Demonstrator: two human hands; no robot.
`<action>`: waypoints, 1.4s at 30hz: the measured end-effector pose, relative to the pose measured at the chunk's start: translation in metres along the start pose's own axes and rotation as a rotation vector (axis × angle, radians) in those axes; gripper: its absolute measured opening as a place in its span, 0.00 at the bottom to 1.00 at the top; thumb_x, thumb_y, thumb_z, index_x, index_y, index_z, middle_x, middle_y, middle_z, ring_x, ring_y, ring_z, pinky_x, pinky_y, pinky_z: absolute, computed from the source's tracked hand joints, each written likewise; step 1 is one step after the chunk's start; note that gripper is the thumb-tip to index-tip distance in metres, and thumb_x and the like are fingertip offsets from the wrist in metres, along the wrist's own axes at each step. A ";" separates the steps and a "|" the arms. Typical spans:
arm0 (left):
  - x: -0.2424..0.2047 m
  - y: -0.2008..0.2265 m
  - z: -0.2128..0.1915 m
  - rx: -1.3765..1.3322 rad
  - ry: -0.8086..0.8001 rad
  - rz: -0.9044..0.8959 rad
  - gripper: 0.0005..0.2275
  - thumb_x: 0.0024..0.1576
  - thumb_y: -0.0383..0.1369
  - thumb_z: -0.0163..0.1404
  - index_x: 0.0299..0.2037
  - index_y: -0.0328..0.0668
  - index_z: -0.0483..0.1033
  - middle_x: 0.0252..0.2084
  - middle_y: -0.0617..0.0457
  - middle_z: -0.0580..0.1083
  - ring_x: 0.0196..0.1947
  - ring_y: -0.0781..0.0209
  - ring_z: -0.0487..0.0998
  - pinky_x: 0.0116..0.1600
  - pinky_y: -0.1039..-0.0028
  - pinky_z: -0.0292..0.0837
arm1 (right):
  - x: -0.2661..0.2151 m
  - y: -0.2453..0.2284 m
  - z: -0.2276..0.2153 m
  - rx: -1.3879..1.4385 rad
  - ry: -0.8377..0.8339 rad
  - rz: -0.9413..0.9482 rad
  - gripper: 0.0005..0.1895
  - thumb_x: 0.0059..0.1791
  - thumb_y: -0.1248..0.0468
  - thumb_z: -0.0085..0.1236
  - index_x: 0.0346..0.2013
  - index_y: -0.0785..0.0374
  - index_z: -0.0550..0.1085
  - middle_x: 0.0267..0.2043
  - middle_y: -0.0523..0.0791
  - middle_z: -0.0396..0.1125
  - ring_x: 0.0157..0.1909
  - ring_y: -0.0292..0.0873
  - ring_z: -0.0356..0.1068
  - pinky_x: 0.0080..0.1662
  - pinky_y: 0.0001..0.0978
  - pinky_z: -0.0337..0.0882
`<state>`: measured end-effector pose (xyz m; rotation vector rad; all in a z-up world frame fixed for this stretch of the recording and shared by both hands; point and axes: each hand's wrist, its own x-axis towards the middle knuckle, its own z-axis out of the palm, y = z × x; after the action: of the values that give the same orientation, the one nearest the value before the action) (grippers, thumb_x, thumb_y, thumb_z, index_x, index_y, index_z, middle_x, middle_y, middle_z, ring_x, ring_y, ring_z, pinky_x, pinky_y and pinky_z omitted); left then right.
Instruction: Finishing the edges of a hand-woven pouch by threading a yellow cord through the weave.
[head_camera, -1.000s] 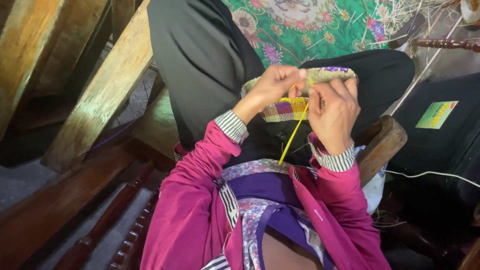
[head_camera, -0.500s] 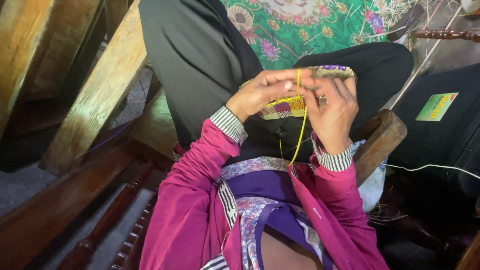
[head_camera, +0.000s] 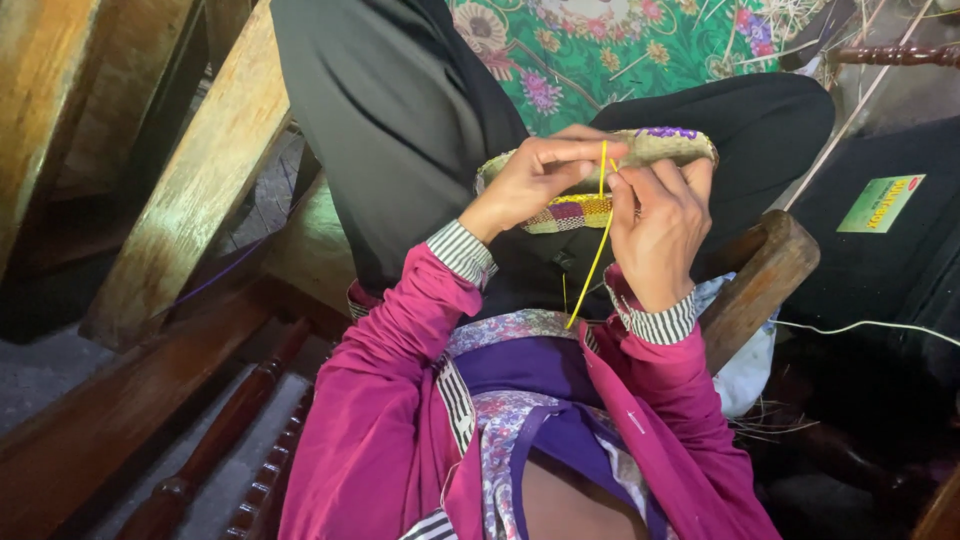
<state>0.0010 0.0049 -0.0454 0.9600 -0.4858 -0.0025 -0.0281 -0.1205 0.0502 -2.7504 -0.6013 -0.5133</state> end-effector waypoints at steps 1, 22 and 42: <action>0.000 -0.001 0.004 -0.001 0.001 0.000 0.12 0.53 0.19 0.41 0.46 0.39 0.69 0.44 0.48 0.67 0.47 0.60 0.65 0.52 0.69 0.62 | 0.000 -0.001 -0.001 -0.001 -0.001 0.000 0.04 0.44 0.64 0.54 0.24 0.57 0.71 0.22 0.42 0.56 0.35 0.47 0.61 0.37 0.35 0.65; 0.003 -0.002 0.020 0.276 0.226 -0.201 0.05 0.44 0.26 0.53 0.29 0.44 0.75 0.21 0.53 0.74 0.27 0.63 0.76 0.36 0.78 0.69 | -0.013 0.013 -0.008 0.251 0.058 -0.196 0.03 0.43 0.73 0.48 0.28 0.64 0.65 0.33 0.46 0.64 0.36 0.50 0.59 0.41 0.37 0.59; 0.009 -0.017 0.011 0.253 0.032 -0.302 0.07 0.47 0.28 0.49 0.36 0.46 0.72 0.24 0.56 0.72 0.28 0.70 0.69 0.37 0.78 0.67 | -0.026 0.006 0.013 0.260 0.270 0.018 0.09 0.39 0.68 0.58 0.27 0.68 0.68 0.46 0.52 0.51 0.47 0.52 0.59 0.49 0.37 0.62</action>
<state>0.0082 -0.0159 -0.0499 1.2735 -0.3124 -0.2018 -0.0441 -0.1303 0.0267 -2.3885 -0.5345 -0.7312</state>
